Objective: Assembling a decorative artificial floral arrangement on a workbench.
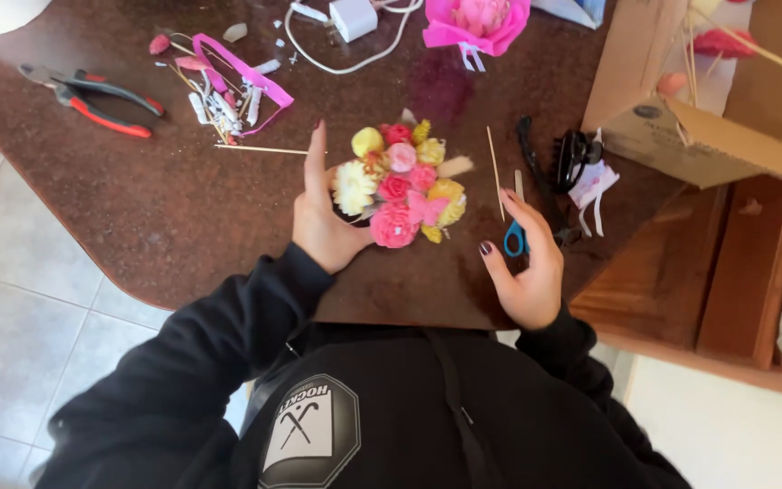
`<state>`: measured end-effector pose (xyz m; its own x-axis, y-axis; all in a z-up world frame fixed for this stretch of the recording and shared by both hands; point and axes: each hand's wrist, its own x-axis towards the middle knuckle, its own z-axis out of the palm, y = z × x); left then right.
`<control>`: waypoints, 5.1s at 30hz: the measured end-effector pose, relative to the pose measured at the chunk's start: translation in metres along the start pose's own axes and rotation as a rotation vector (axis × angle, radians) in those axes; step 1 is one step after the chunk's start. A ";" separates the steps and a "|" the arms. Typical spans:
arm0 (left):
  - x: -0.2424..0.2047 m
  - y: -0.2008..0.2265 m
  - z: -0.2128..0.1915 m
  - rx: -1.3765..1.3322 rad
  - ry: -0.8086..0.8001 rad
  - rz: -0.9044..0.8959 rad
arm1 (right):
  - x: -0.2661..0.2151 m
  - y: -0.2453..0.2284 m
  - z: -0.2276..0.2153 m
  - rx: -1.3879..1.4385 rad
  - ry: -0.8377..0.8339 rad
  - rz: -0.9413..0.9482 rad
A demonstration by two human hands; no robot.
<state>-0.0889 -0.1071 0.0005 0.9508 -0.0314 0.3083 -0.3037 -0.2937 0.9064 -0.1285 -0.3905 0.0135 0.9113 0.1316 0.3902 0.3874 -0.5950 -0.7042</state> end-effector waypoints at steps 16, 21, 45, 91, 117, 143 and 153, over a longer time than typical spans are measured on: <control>-0.013 -0.002 -0.023 -0.061 -0.177 0.172 | -0.002 -0.009 0.054 1.101 -0.317 0.203; -0.013 -0.006 -0.021 -0.075 -0.201 0.164 | 0.003 -0.007 0.056 1.101 -0.338 0.198; -0.046 0.004 -0.061 -0.021 0.222 0.064 | 0.017 0.029 0.032 0.767 0.355 -0.010; -0.057 0.005 -0.055 0.081 0.164 -0.058 | 0.003 0.206 -0.076 0.356 0.427 0.490; -0.057 0.003 -0.054 0.063 0.154 -0.058 | 0.033 0.144 -0.104 -0.200 -0.205 0.107; -0.057 -0.004 -0.054 -0.096 0.199 -0.047 | 0.047 0.104 -0.095 0.034 -0.418 0.557; -0.061 0.005 -0.061 -0.042 0.230 0.007 | 0.044 0.040 -0.095 -0.205 0.024 0.378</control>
<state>-0.1521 -0.0483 0.0034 0.9107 0.1870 0.3684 -0.3175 -0.2538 0.9137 -0.0861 -0.4843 0.0589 0.9794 -0.1434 0.1425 -0.0115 -0.7434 -0.6687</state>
